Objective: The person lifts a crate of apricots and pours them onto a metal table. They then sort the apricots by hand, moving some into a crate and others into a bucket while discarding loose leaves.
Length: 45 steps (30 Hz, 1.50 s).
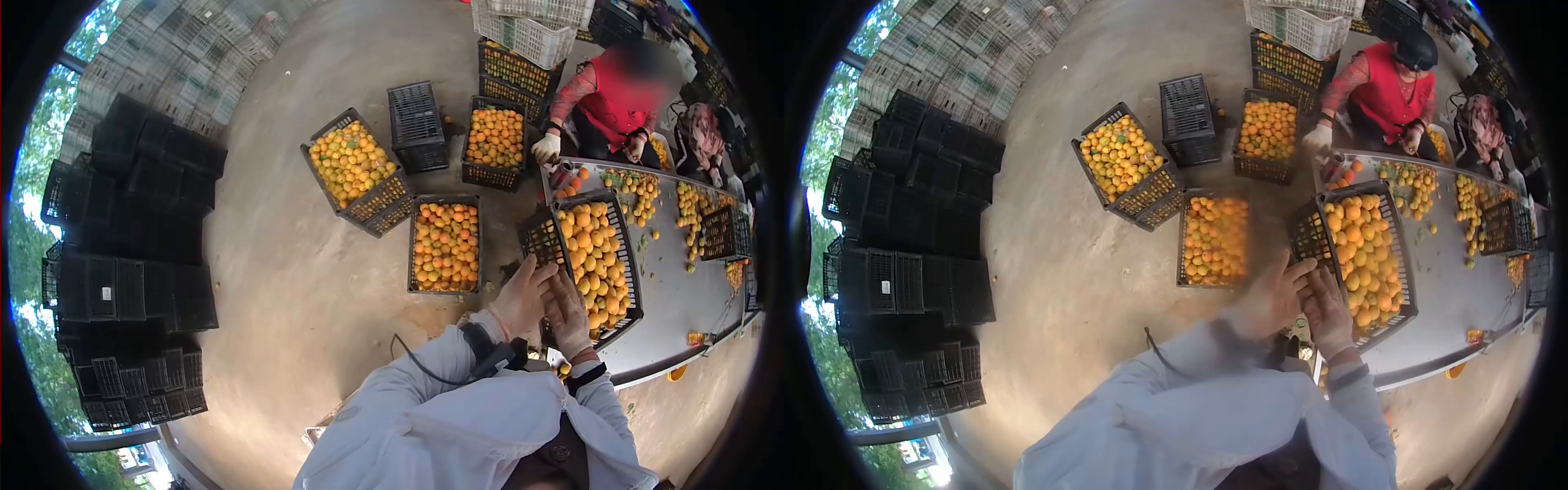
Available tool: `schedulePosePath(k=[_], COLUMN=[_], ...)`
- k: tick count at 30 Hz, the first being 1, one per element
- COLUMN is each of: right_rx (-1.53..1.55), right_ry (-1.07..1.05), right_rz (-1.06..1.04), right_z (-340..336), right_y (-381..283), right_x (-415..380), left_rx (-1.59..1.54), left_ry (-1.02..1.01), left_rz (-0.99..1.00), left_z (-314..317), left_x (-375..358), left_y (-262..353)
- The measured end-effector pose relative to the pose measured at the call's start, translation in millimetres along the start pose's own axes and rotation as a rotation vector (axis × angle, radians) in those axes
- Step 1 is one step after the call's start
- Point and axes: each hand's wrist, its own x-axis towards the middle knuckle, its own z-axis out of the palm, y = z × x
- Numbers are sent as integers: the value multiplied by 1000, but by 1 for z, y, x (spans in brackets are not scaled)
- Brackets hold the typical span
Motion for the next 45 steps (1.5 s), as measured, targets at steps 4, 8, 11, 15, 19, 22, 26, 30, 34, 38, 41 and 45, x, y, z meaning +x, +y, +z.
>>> schedulePosePath(k=[4, 8, 11, 15, 19, 22, 26, 30, 34, 38, 41, 45], right_rx=[87, 61, -116, -160, -63, -205, -83, 46, -114, -118, -97, -180], right_ry=[-62, -18, -92, -79, -146, -239, -212, -175, -146, -145, -169, -179], right_rz=[429, 352, 482, 635, 931, 872, 790, 988, 946, 858, 881, 863], right_z=[31, 47, 44, 44, 47, 56, 68, 34, 53, 61, 65, 82], right_y=[76, 163, 172, 165, 160, 174, 197, 89, 118, 117, 122, 164], right_x=[2, -39, -72, -107, -138, -157, -170, -120, -127, -131, -142, -169], left_rx=[109, 1747, 1891, 1630, 1623, 1692, 2032, 1874, 1857, 1904, 2183, 2208], left_ry=[-68, 465, 951, 1085, 1209, 1173, 750, 815, 820, 745, 534, 545], left_rz=[195, 458, 112, -228, -505, -602, -549, -341, -252, -330, -396, -497], left_z=[-59, -156, -194, -337, -372, -358, -350, -329, -304, -304, -388, -404], left_x=[-14, -50, -92, -139, -176, -177, -158, -130, -122, -125, -126, -135], left_y=[37, 87, 118, 123, 113, 108, 109, 107, 105, 106, 107, 106])
